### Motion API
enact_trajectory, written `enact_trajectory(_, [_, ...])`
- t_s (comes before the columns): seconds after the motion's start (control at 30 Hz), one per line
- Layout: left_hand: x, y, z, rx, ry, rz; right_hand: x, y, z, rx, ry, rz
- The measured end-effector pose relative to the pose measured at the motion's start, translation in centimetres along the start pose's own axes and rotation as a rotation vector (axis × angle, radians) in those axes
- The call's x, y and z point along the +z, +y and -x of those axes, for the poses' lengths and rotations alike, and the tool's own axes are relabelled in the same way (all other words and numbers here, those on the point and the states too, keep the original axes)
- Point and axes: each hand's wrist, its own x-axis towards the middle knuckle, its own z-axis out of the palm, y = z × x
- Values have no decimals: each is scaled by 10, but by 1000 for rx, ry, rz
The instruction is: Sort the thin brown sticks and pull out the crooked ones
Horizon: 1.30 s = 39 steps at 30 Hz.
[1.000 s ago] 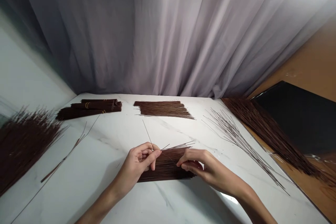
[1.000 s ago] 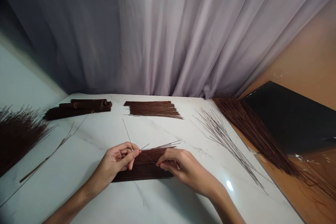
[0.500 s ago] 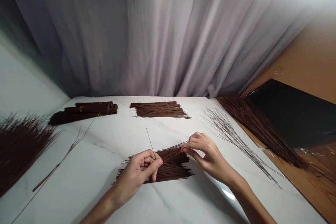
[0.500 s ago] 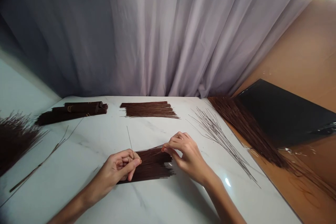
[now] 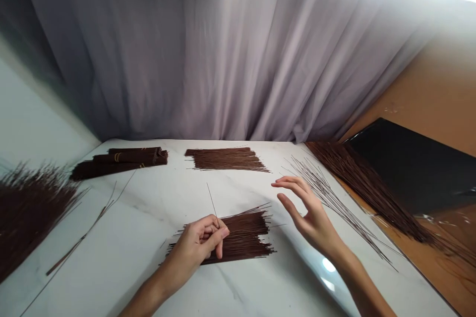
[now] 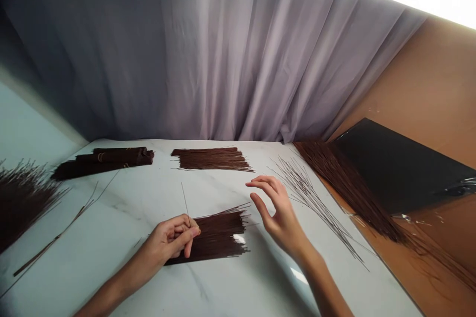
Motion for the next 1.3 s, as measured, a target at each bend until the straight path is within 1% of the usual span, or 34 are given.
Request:
enact_trajectory(0.03, [0,0,0,-6,-8,-2,7,-9,-1,-69,50,43])
enact_trajectory(0.07, [1,1,0,-8,-17,-5,15,-20,-3,-155,44,103])
enact_trajectory(0.1, [2,2,0,-4,-24,-7,23,-31,-6,-253,-10,178])
enact_trajectory(0.13, [3,2,1,5,-28,-7,30,-40,-9,-350,-92,261])
enact_trajectory(0.2, [5,3,2,16,-36,-4,41,-52,-15,-495,-231,419])
enact_trajectory(0.23, [6,3,3,14,-39,-1,44,-54,-17,-530,-256,475])
enact_trajectory(0.3, [6,2,3,-8,-42,7,47,-49,-19,-530,-237,532])
enact_trajectory(0.37, [5,-1,2,-22,-37,12,47,-39,-18,-496,-204,528])
enact_trajectory(0.53, [4,-13,-4,-25,-10,59,52,-17,-7,-421,-217,408])
enact_trajectory(0.6, [4,-14,-6,-25,4,66,56,-15,-3,-370,-204,367])
enact_trajectory(0.7, [5,-13,-6,3,32,11,59,-17,0,-311,-192,357])
enact_trajectory(0.8, [3,-10,-4,22,41,-48,54,-17,-1,-269,-209,289])
enact_trajectory(0.87, [1,-7,-3,15,32,-60,42,-14,-1,-160,-219,172])
enact_trajectory(0.93, [-1,-5,-2,7,20,-53,27,-8,0,11,-231,33])
enact_trajectory(1.0, [-2,-4,-1,2,9,-35,10,0,0,155,-293,-94])
enact_trajectory(1.1, [-4,-2,-1,-9,10,-17,-9,8,-1,276,-473,-255])
enact_trajectory(1.2, [-5,-2,-1,-5,21,-5,-18,9,-4,324,-572,-370])
enact_trajectory(1.3, [-6,-3,-2,7,12,-2,-16,8,-5,316,-592,-415])
